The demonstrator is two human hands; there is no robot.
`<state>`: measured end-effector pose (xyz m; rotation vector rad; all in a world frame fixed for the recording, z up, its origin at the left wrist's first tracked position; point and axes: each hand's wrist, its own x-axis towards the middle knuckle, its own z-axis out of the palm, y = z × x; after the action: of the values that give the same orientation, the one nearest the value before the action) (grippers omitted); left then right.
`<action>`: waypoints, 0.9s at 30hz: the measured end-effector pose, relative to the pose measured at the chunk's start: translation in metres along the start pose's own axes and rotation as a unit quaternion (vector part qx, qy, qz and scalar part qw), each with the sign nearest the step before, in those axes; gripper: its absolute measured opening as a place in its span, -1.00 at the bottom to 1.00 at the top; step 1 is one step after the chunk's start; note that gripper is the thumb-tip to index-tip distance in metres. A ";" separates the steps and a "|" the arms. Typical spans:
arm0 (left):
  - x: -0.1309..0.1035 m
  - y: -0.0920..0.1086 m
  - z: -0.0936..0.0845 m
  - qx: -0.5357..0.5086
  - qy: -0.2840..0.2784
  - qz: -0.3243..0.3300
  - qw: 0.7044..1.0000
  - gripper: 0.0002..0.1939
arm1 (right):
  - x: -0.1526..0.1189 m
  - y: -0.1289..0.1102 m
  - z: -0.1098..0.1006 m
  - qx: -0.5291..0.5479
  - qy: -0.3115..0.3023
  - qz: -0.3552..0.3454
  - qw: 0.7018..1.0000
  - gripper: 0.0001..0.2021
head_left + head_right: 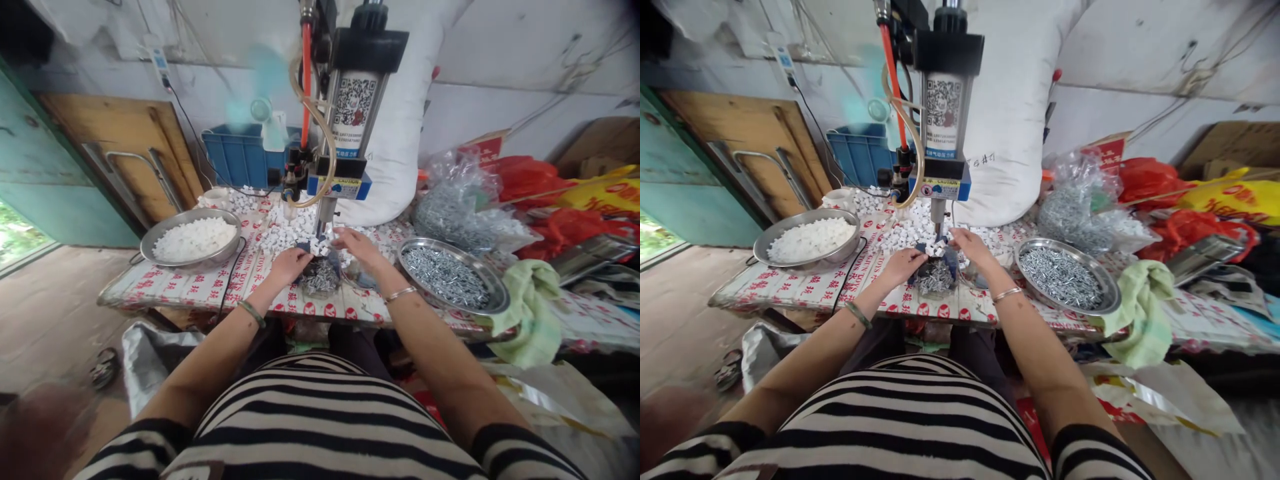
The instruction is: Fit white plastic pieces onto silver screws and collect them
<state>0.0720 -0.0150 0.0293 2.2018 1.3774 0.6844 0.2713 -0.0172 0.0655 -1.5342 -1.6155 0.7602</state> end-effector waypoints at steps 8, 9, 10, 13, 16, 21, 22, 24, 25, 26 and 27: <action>-0.003 0.004 0.004 0.076 0.027 0.030 0.996 -0.85 | -0.053 0.072 -0.127 -0.549 0.043 0.247 0.798 -0.69; -0.004 0.006 0.003 0.072 0.015 0.022 0.997 -0.87 | -0.058 0.080 -0.135 -0.565 0.022 0.269 0.780 -0.70; -0.004 0.008 0.001 0.067 -0.001 0.015 0.998 -0.88 | -0.062 0.086 -0.140 -0.571 0.004 0.275 0.773 -0.71; -0.003 0.011 -0.004 0.066 -0.030 -0.001 0.997 -0.87 | -0.066 0.093 -0.143 -0.574 -0.010 0.258 0.777 -0.70; -0.003 0.010 -0.006 0.051 -0.001 0.006 0.999 -0.84 | -0.062 0.092 -0.140 -0.577 -0.010 0.258 0.775 -0.67; -0.012 0.003 -0.004 -0.156 0.011 -0.006 0.988 -0.80 | -0.061 0.091 -0.137 -0.564 -0.027 0.256 0.784 -0.69; -0.014 0.003 -0.003 -0.205 0.008 -0.020 0.978 -0.80 | -0.061 0.091 -0.137 -0.563 -0.031 0.253 0.786 -0.70; -0.017 0.003 -0.001 -0.289 0.005 -0.047 0.956 -0.79 | -0.060 0.092 -0.138 -0.566 -0.032 0.247 0.786 -0.70; -0.018 0.004 0.000 -0.322 0.004 -0.056 0.945 -0.79 | -0.059 0.093 -0.138 -0.568 -0.030 0.244 0.785 -0.70; -0.020 0.005 0.000 -0.349 0.003 -0.062 0.935 -0.78 | -0.059 0.094 -0.139 -0.571 -0.026 0.242 0.784 -0.69; -0.021 0.007 0.000 -0.371 0.003 -0.066 0.926 -0.78 | -0.058 0.095 -0.140 -0.573 -0.025 0.240 0.783 -0.69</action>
<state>0.0690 -0.0368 0.0297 1.4912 1.0174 0.9658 0.4392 -0.0772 0.0525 -2.8733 -1.8287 -0.0778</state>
